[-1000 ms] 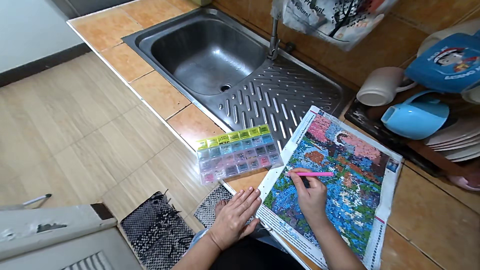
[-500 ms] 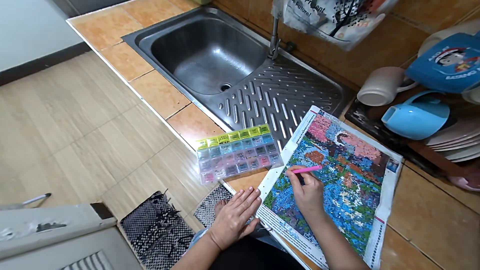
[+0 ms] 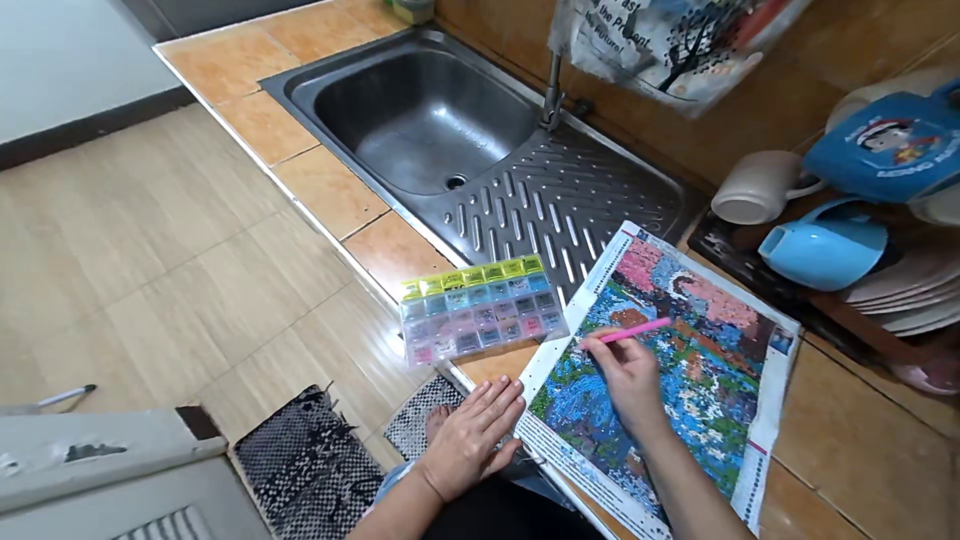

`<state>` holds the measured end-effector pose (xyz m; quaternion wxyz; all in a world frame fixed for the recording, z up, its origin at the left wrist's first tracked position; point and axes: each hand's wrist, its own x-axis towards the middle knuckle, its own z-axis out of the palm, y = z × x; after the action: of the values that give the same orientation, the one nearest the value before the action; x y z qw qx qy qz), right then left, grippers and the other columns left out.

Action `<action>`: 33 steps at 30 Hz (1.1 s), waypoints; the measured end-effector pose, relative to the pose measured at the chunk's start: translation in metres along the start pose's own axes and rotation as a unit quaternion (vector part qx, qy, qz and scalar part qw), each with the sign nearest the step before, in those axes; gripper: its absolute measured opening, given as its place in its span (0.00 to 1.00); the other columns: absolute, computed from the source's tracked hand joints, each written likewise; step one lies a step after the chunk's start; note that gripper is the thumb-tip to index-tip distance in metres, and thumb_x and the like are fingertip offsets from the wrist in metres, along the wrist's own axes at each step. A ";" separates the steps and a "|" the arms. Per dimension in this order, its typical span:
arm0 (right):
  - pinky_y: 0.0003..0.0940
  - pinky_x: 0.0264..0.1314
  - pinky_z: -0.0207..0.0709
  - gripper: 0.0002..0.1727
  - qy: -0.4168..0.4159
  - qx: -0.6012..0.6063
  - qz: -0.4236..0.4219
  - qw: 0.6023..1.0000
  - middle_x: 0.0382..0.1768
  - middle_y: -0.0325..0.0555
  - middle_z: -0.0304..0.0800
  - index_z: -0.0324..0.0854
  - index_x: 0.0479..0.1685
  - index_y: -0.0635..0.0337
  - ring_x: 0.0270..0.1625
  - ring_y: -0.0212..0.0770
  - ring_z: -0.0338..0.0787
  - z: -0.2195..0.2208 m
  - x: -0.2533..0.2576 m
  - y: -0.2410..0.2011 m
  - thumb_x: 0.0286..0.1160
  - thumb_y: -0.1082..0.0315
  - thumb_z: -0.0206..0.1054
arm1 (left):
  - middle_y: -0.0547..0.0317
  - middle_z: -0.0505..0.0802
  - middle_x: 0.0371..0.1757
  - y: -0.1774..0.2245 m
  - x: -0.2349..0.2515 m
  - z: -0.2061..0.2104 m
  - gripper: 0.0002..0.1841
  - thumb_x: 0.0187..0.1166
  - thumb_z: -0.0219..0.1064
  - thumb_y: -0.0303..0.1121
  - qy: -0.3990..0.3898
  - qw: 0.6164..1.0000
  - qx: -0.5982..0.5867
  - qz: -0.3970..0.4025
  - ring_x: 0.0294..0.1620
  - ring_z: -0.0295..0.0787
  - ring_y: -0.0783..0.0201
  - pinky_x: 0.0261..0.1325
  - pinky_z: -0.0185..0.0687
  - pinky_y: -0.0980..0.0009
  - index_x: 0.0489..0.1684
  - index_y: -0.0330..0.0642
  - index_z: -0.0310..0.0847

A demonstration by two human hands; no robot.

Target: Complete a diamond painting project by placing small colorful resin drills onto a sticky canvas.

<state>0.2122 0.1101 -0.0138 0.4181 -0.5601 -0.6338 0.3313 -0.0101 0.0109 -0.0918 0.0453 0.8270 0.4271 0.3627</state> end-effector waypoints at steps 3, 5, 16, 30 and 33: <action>0.19 0.51 0.83 0.05 0.044 0.100 0.035 0.993 0.37 0.32 0.90 0.81 0.47 0.65 0.41 0.21 0.89 -0.002 -0.002 0.006 0.79 0.77 0.60 | 0.50 0.89 0.73 0.001 -0.001 0.001 0.24 0.90 0.52 0.46 0.003 1.000 0.001 -0.001 0.81 0.78 0.56 0.86 0.63 0.62 0.70 0.40 0.82; 0.20 0.51 0.83 0.05 0.048 0.089 0.036 0.994 0.38 0.34 0.89 0.81 0.46 0.66 0.41 0.21 0.88 -0.001 -0.005 0.007 0.79 0.77 0.61 | 0.50 0.89 0.73 0.001 -0.002 0.002 0.23 0.89 0.52 0.46 0.005 1.000 -0.003 -0.003 0.81 0.78 0.56 0.86 0.64 0.62 0.70 0.40 0.81; 0.16 0.48 0.80 0.09 0.052 -0.007 -0.023 0.998 0.36 0.37 0.91 0.85 0.44 0.67 0.39 0.19 0.87 0.006 -0.009 0.014 0.79 0.70 0.63 | 0.50 0.88 0.74 0.000 -0.002 0.002 0.23 0.90 0.52 0.46 0.003 1.000 -0.007 -0.006 0.82 0.77 0.57 0.86 0.62 0.63 0.70 0.41 0.80; 0.18 0.46 0.80 0.07 0.029 -0.040 -0.021 0.999 0.36 0.40 0.90 0.86 0.42 0.68 0.37 0.21 0.86 0.004 -0.004 0.007 0.78 0.72 0.65 | 0.49 0.88 0.73 -0.001 -0.002 0.003 0.22 0.89 0.52 0.45 0.008 1.000 -0.013 -0.006 0.82 0.77 0.56 0.87 0.62 0.63 0.70 0.40 0.80; 0.18 0.45 0.80 0.08 0.021 -0.053 -0.023 0.998 0.36 0.42 0.90 0.86 0.41 0.68 0.36 0.22 0.86 0.003 -0.003 0.006 0.78 0.72 0.64 | 0.50 0.88 0.74 0.000 -0.002 0.003 0.22 0.89 0.52 0.45 0.009 1.000 -0.013 -0.006 0.82 0.77 0.57 0.87 0.61 0.63 0.70 0.41 0.80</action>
<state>0.2119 0.1083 -0.0205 0.4085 -0.5735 -0.6542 0.2761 -0.0094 0.0101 -0.0955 0.0543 0.8204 0.4274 0.3758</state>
